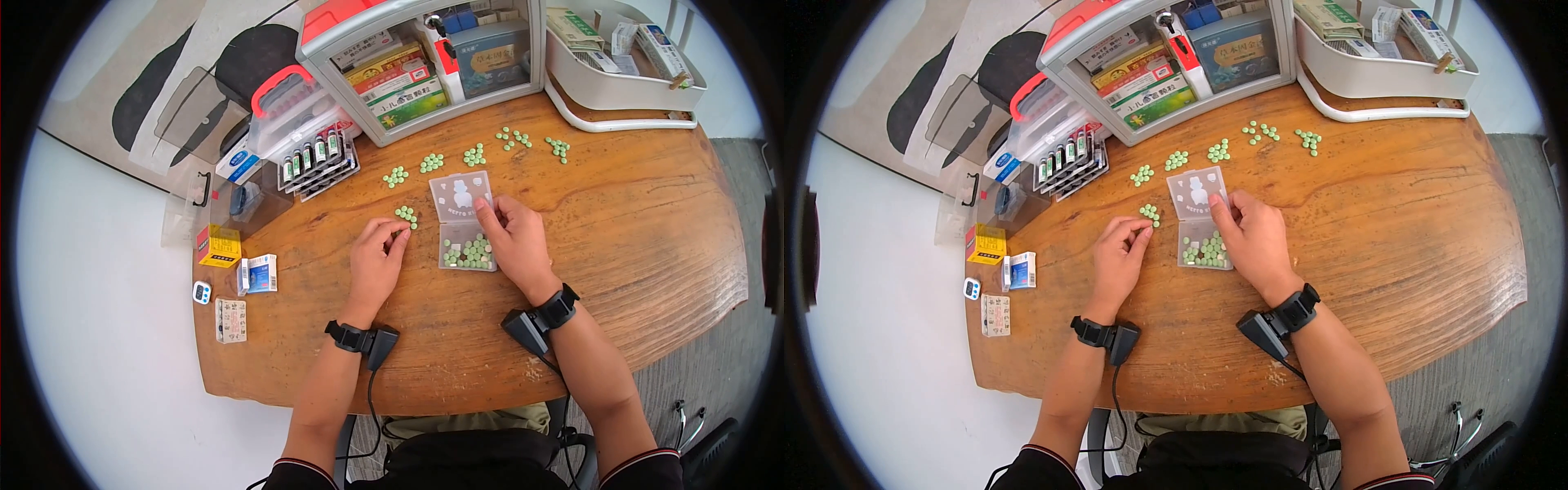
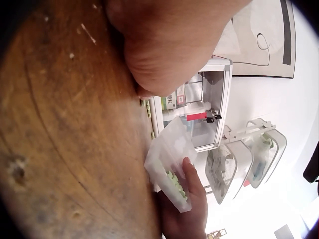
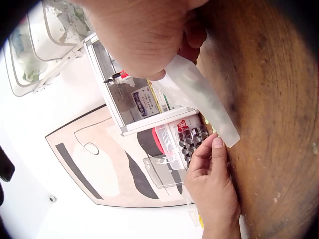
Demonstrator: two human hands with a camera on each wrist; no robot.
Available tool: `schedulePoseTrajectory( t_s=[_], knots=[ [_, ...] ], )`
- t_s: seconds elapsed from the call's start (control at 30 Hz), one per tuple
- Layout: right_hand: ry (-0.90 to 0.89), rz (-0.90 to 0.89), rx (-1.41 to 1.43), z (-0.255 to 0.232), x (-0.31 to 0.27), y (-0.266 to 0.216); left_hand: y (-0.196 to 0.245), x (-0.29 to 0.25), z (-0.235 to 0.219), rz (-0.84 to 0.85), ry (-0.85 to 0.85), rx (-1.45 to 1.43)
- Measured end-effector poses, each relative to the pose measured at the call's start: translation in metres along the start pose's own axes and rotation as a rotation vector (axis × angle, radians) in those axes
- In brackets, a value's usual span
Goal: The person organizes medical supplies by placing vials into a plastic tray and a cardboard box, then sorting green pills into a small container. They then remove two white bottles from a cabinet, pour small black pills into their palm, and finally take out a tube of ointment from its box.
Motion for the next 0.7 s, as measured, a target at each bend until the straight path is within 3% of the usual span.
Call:
schedulePoseTrajectory(
  t_s=[0.4,0.6,0.7],
  knots=[
    [0.006,-0.008,0.011,-0.001,-0.001,-0.002,0.005,-0.008,-0.002,0.045,0.045,0.063],
    [0.003,-0.013,0.005,-0.001,0.000,-0.001,0.012,-0.010,-0.012,0.019,-0.022,0.125],
    [0.007,-0.022,0.000,-0.002,0.000,-0.003,0.011,-0.013,-0.016,0.095,-0.020,0.235]
  ],
)
Point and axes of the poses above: each hand's wrist, its own x-axis towards the middle knuckle, its own z-axis out of the palm, y = z × x, the point moved 2 cm from there along x, towards the middle knuckle, and after that the axes turned 7 degrees about x, right-handed, at the moved point
